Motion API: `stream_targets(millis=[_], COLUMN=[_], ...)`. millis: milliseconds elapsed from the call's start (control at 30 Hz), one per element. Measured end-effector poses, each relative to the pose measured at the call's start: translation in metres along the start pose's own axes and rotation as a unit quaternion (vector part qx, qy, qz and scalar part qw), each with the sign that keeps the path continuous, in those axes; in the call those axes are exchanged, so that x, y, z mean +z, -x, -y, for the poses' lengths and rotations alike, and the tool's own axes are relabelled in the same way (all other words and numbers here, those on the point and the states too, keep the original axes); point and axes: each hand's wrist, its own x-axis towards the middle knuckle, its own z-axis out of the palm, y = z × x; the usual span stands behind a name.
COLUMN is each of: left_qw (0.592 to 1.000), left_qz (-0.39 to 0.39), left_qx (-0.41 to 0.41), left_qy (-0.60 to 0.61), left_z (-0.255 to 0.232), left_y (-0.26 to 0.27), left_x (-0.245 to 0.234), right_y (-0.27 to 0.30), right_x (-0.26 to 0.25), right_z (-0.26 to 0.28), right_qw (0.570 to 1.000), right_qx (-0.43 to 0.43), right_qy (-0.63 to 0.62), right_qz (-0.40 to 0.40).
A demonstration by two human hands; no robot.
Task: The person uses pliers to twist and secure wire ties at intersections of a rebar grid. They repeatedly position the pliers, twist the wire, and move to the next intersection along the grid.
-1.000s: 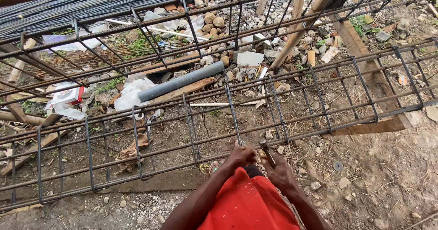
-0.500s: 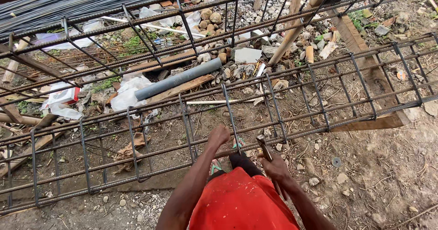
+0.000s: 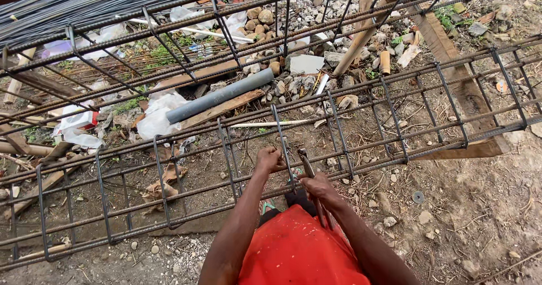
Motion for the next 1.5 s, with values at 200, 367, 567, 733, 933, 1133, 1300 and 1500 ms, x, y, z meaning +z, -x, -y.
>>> stream_targets(millis=[200,367,567,733,933,1133,1300,1500], left_qw=[0.997,0.989,0.989,0.990,0.990,0.997,0.998,0.990], left_qz=[-0.018,-0.033,-0.009,-0.030,-0.032,-0.027,-0.014,-0.002], left_qx=[0.066,0.103,0.071,0.136,0.135,0.054,0.060,0.060], left_qy=[0.025,0.103,0.126,0.024,0.001,0.049,0.027,-0.130], left_z=[0.001,-0.024,-0.028,-0.008,0.000,-0.037,-0.015,0.027], left_y=[0.015,0.048,0.045,0.025,0.019,0.046,0.024,-0.013], left_x=[-0.010,-0.013,-0.006,0.000,-0.005,0.000,0.007,0.010], right_y=[-0.032,-0.034,-0.072,-0.062,-0.054,-0.042,-0.041,-0.020], right_x=[0.017,0.026,0.032,0.025,0.026,0.024,0.023,0.020], right_z=[-0.009,-0.018,-0.057,-0.044,-0.035,-0.026,-0.036,-0.023], right_qw=[0.996,0.993,0.990,0.990,0.993,0.995,0.991,0.991], right_qx=[0.028,0.031,-0.020,-0.011,-0.017,-0.027,-0.020,0.008], right_qy=[-0.073,-0.109,-0.120,-0.121,-0.100,-0.086,-0.120,-0.117], right_qz=[-0.039,-0.018,-0.071,-0.073,-0.062,-0.050,-0.057,-0.061])
